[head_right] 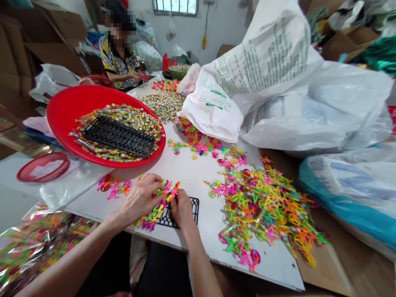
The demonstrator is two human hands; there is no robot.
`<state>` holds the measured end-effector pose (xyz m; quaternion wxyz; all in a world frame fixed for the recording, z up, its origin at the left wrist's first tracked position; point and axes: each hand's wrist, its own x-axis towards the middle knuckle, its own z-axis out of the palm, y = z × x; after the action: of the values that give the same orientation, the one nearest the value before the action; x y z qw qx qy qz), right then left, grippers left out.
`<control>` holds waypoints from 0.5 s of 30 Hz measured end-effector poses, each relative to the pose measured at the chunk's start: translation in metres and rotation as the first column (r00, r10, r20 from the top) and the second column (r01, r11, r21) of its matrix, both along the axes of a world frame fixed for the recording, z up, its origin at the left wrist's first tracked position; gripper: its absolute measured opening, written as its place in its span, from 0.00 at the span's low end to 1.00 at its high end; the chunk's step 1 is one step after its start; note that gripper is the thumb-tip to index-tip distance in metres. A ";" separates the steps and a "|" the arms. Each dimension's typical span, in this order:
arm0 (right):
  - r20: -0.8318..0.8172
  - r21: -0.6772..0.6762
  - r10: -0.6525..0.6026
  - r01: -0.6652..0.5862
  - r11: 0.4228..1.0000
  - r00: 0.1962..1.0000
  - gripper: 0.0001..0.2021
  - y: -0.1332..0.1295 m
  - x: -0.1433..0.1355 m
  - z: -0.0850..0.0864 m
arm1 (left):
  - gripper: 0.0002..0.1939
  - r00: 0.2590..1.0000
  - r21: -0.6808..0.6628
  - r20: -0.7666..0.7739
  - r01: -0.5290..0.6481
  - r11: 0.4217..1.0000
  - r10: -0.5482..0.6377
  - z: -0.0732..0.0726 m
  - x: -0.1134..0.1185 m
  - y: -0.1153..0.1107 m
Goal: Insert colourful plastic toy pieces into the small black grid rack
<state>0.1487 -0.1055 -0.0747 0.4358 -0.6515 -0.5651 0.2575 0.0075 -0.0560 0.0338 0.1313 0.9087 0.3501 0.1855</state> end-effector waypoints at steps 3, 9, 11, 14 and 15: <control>-0.030 0.001 -0.014 0.014 1.000 0.999 0.05 0.000 0.000 -0.002 | 0.05 0.996 0.029 -0.077 0.056 0.998 -0.054 -0.001 0.008 0.000; -0.034 -0.023 -0.012 0.011 1.000 0.999 0.07 -0.005 0.008 0.019 | 0.06 0.996 -0.100 0.078 0.054 0.993 -0.046 0.001 0.015 0.001; -0.030 -0.039 0.072 -0.073 0.997 0.997 0.08 -0.014 0.015 0.041 | 0.16 0.979 -0.216 0.203 0.072 0.974 -0.027 0.008 0.011 0.006; -0.109 -0.110 0.330 -0.341 0.933 0.938 0.07 -0.031 0.025 0.079 | 0.31 0.940 -0.383 0.318 0.248 0.890 -0.126 0.022 0.007 0.013; -0.168 -0.141 0.412 -0.436 0.889 0.895 0.07 -0.036 0.028 0.089 | 0.32 0.926 -0.469 0.338 0.321 0.823 -0.169 0.025 0.007 0.013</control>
<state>0.1767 -0.1419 0.0142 0.3469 -0.5289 -0.6386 0.4383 0.0146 -0.0431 0.0590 0.4411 0.8418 0.2436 0.1934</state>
